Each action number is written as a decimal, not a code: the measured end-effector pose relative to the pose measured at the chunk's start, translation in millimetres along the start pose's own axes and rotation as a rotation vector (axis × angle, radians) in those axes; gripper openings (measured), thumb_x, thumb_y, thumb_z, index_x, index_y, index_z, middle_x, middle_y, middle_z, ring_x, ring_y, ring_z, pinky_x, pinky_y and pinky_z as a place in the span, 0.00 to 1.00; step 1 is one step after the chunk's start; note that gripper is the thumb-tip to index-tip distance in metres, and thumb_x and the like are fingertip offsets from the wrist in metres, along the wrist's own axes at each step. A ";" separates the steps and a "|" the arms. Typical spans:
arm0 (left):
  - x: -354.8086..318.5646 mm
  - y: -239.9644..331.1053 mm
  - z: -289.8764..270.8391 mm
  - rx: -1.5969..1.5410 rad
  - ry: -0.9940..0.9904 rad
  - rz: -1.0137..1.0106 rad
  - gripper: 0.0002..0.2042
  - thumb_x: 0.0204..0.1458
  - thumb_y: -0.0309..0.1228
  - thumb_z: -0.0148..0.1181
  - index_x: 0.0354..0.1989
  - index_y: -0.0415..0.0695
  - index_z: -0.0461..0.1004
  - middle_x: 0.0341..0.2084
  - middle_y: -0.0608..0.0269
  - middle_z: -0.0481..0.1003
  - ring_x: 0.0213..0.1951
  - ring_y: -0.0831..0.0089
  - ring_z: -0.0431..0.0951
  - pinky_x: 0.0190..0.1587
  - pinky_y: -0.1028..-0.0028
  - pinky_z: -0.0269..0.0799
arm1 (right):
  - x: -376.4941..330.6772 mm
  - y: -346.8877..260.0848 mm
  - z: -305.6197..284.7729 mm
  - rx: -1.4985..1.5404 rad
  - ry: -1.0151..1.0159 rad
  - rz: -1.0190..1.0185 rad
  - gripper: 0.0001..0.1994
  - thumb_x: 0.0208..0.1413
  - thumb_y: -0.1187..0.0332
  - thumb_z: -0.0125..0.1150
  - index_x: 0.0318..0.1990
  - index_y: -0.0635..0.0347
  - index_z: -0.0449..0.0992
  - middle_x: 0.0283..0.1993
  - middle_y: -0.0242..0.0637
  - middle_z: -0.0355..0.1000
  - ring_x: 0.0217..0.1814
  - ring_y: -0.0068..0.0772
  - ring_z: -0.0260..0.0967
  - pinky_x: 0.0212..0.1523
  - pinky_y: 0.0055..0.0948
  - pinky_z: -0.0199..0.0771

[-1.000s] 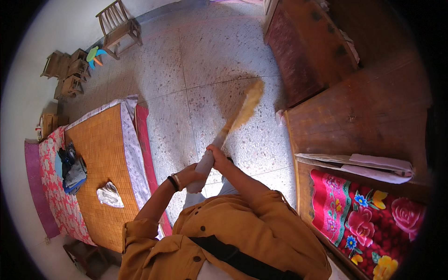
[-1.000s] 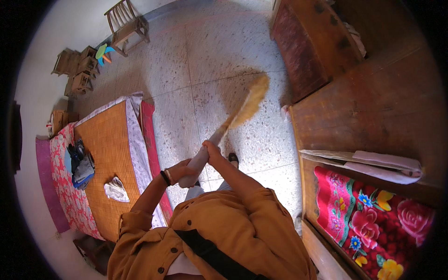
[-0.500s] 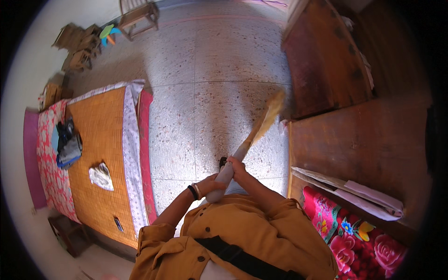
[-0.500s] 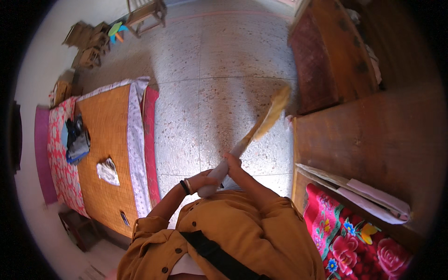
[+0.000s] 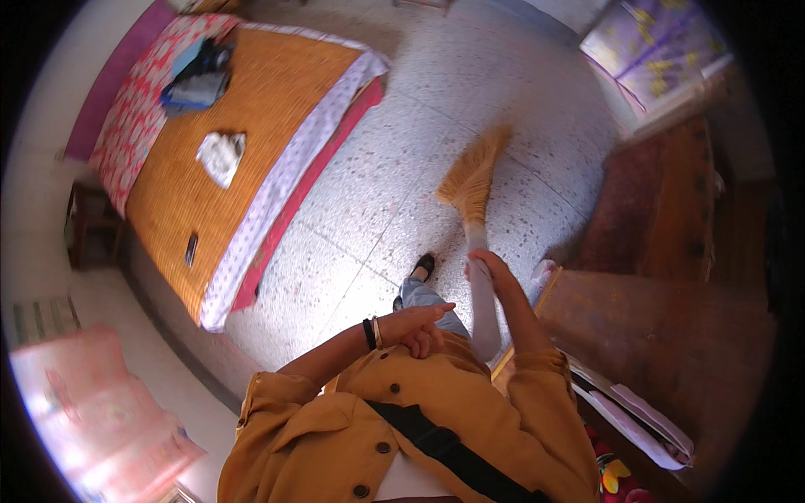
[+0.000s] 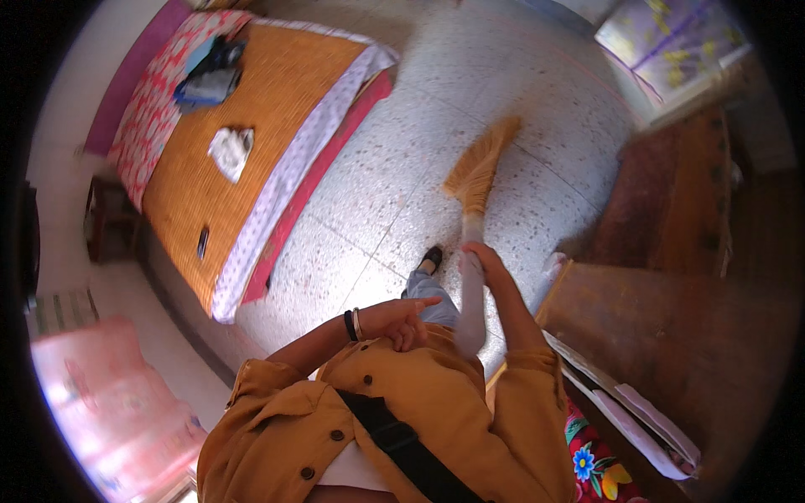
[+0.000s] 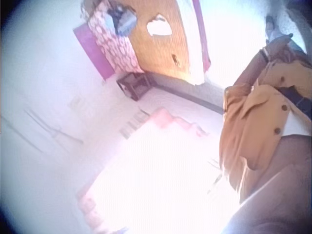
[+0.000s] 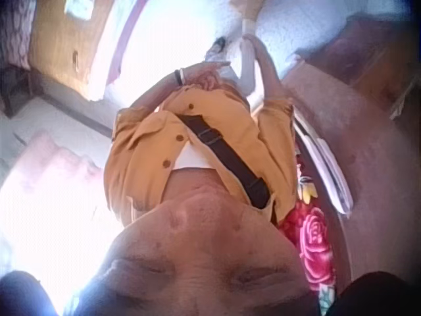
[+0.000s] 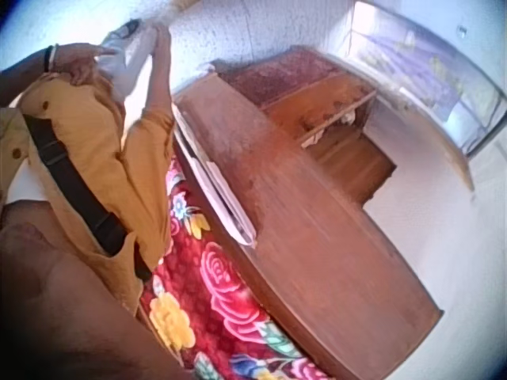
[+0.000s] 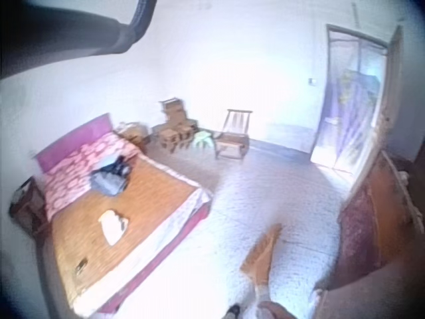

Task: The person sweeps the tiled floor of a bedroom with a broom, then sits on a small green stool to wipe a wooden stool with a white cloth. The person handles a mobile phone and a cloth during the process.

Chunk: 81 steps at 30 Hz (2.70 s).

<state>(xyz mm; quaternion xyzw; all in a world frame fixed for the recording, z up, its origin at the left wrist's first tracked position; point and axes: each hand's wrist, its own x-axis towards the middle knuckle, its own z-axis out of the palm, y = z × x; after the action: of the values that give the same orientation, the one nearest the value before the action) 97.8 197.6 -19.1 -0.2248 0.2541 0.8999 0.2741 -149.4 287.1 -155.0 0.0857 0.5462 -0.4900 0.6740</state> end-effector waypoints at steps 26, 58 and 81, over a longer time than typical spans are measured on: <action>-20.3 -282.1 -27.1 -0.119 1.190 0.770 0.11 0.51 0.23 0.49 0.42 0.35 0.72 0.47 0.56 0.69 0.37 0.68 0.75 0.39 0.71 0.74 | 22.6 166.4 109.2 -1.797 -0.851 0.136 0.25 0.30 0.59 0.66 0.38 0.66 0.75 0.36 0.45 0.74 0.39 0.36 0.71 0.41 0.31 0.70; 93.2 -98.0 -22.9 -0.083 1.158 0.505 0.08 0.50 0.23 0.52 0.37 0.35 0.74 0.49 0.54 0.68 0.40 0.69 0.75 0.39 0.71 0.75 | 104.6 -60.8 -58.8 -0.894 -0.208 0.068 0.24 0.31 0.66 0.68 0.40 0.70 0.74 0.35 0.46 0.74 0.33 0.36 0.72 0.37 0.31 0.71; 103.0 -21.4 -62.6 -0.550 1.024 0.501 0.19 0.50 0.28 0.50 0.53 0.39 0.66 0.30 0.57 0.74 0.27 0.71 0.74 0.32 0.75 0.73 | 141.7 -220.7 -158.6 -0.697 0.148 -0.258 0.24 0.29 0.66 0.66 0.36 0.75 0.72 0.28 0.45 0.73 0.27 0.38 0.72 0.29 0.35 0.73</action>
<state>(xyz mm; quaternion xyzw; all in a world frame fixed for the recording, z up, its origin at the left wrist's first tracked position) 50.3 215.7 -130.5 -0.6226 0.1574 0.7476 -0.1691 -430.2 198.5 -240.2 -0.1832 0.7335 -0.3483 0.5542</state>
